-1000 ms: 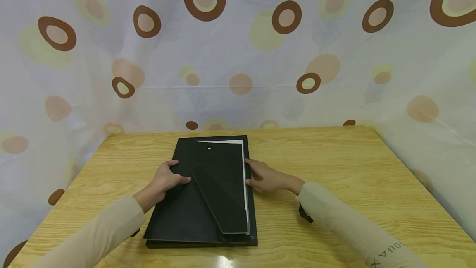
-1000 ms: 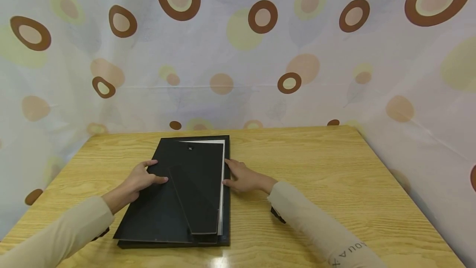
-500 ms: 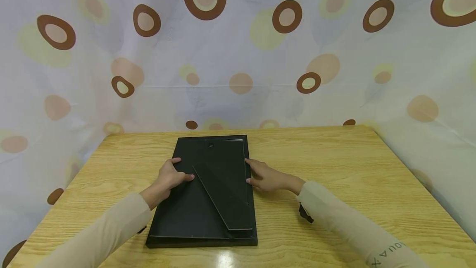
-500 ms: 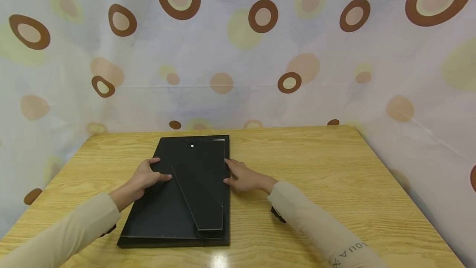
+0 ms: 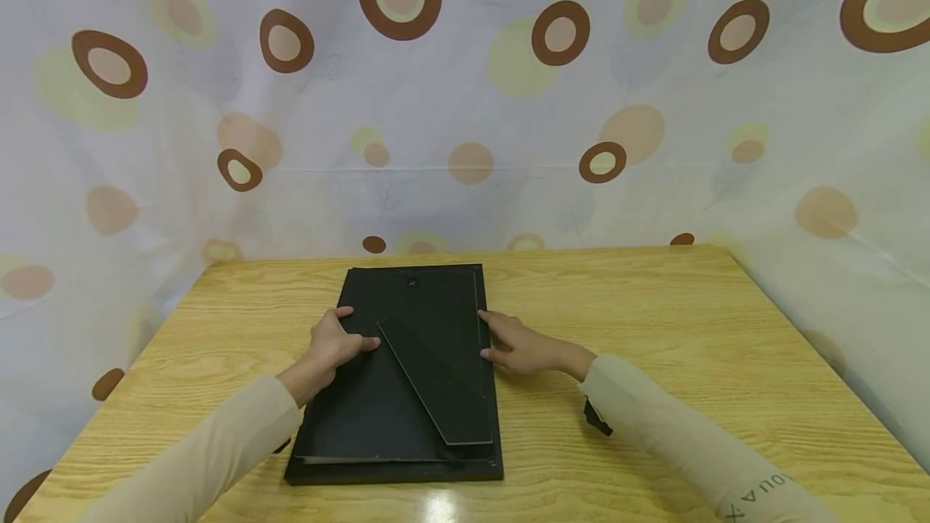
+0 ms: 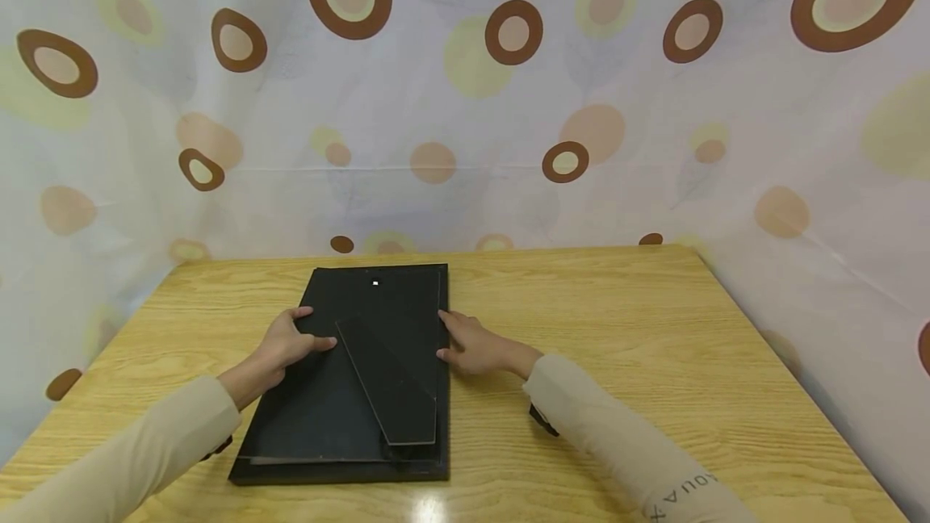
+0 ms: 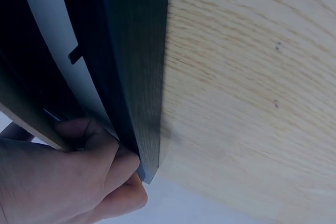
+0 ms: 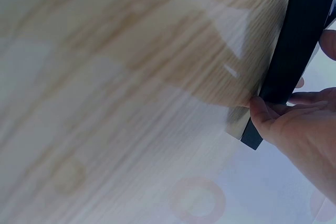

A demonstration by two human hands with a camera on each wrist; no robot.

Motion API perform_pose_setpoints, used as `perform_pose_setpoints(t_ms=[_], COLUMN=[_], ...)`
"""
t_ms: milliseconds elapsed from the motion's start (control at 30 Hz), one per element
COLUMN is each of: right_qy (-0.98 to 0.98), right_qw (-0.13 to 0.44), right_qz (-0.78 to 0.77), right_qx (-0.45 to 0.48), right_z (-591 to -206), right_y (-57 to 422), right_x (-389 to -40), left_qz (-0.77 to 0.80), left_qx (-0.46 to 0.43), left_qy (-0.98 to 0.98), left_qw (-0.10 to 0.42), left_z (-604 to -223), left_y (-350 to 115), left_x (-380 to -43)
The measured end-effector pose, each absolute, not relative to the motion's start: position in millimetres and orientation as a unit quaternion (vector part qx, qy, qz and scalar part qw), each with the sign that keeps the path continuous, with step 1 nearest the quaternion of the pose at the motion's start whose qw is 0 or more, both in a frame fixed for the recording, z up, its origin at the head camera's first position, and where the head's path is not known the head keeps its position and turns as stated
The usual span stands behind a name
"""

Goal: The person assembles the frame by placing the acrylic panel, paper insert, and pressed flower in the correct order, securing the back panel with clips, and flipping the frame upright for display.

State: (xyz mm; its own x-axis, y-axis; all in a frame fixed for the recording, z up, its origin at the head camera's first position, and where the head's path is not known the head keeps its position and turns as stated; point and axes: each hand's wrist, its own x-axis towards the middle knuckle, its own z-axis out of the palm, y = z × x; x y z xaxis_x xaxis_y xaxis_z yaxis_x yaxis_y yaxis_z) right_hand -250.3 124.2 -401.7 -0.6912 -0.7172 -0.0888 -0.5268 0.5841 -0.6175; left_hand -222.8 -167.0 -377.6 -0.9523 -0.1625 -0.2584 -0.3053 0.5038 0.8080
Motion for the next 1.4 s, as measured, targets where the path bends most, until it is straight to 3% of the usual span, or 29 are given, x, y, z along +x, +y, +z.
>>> perform_pose_setpoints(t_ms=[433, 1033, 1400], right_qy=[0.881, 0.896, 0.896], right_qw=[0.182, 0.176, 0.178], right_qz=[-0.29, -0.268, -0.274], right_qx=[-0.327, -0.307, -0.301], right_z=[-401.5, -402.8, -401.7], right_y=[124.2, 120.1, 119.8], right_x=[-246.6, -243.1, -243.6], left_qz=[0.442, 0.302, 0.251], left_qx=[-0.133, -0.047, 0.032], left_qy=[0.886, 0.952, 0.967], left_qw=[0.054, 0.009, 0.036], left_z=[-381.7, -388.1, -376.8], left_y=[-161.9, -165.0, -173.8], left_x=[-221.6, -211.9, -202.5])
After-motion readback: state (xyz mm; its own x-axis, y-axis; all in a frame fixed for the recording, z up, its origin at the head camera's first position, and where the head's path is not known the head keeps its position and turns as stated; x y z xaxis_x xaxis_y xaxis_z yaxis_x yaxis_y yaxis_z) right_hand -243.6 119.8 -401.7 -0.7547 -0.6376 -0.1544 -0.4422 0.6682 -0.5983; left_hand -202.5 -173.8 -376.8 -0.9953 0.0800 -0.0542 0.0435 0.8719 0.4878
